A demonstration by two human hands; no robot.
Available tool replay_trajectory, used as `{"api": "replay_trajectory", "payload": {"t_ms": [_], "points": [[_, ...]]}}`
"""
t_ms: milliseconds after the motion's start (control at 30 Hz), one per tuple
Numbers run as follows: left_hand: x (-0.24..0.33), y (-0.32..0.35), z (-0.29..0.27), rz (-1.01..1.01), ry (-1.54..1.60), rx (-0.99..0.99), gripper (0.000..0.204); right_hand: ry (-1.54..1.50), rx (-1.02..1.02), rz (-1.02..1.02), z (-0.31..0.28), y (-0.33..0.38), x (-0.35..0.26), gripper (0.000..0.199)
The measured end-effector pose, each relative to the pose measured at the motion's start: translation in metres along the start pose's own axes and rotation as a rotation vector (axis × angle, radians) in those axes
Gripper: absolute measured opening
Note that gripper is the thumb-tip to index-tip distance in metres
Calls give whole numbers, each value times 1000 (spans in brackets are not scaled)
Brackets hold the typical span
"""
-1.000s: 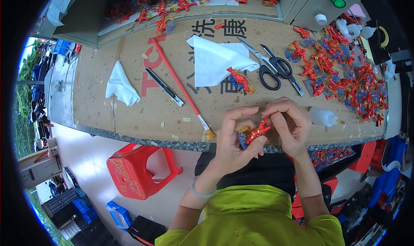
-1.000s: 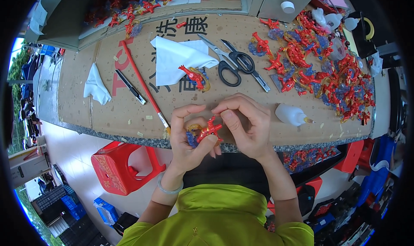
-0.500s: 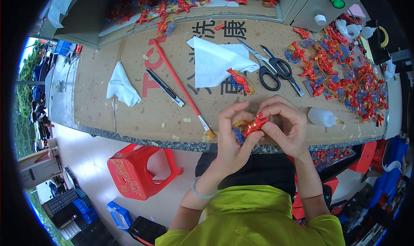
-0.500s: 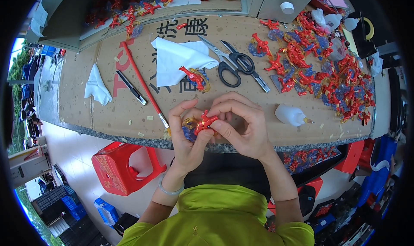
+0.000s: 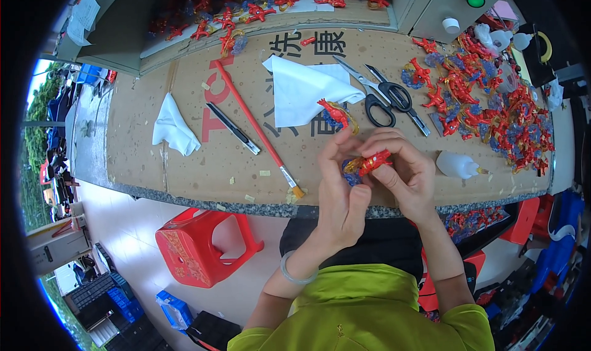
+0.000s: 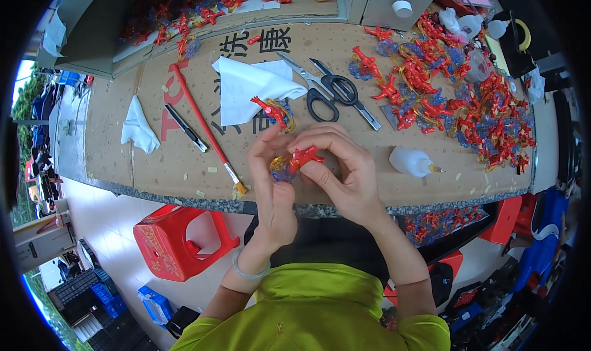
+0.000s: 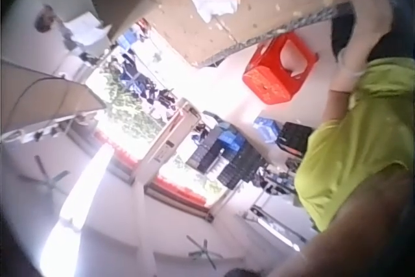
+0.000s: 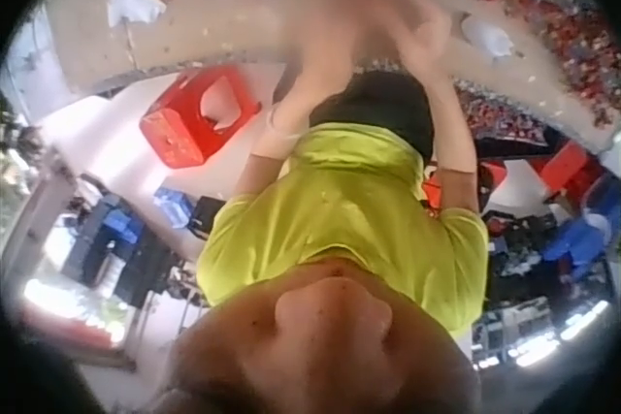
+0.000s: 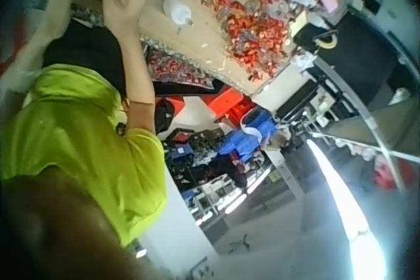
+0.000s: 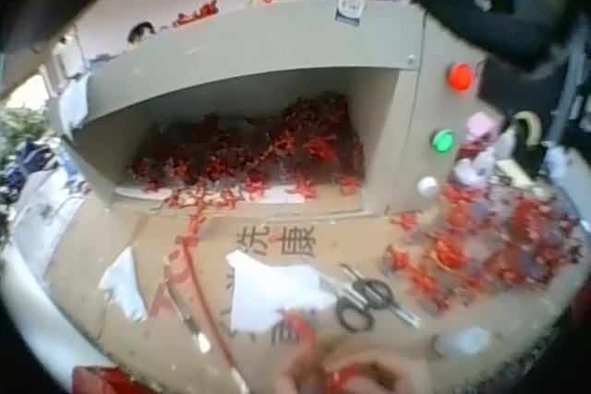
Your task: The person assembles toy figurines by applying glue from a bottle onto the figurine parts and attaching the pieces together by hand.
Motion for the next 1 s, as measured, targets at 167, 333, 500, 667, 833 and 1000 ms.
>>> {"api": "replay_trajectory", "payload": {"t_ms": [167,333,500,667,833,1000], "points": [[2,-2,-32,72,64,254,43,-153,70,48,0,8,1,18],[8,-4,-41,58,-31,178,21,106,39,10,5,7,-6,22],[-4,4,-43,-23,-4,237,19,105,46,60,9,9,0,23],[-3,7,-45,2,-49,255,20,39,38,118,6,8,7,23],[1,10,-47,14,-26,315,17,137,48,67,6,6,2,20],[-3,12,-49,-1,-61,346,13,137,65,55,6,5,5,19]]}}
Point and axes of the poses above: each hand's wrist, its own y-axis away from the middle knuckle, its own z-axis out of the palm, x = y × z, the point moved 10 cm from there along -y, towards the middle knuckle, and after that the axes turned 13 degrees about z, right-handed, at the moved point
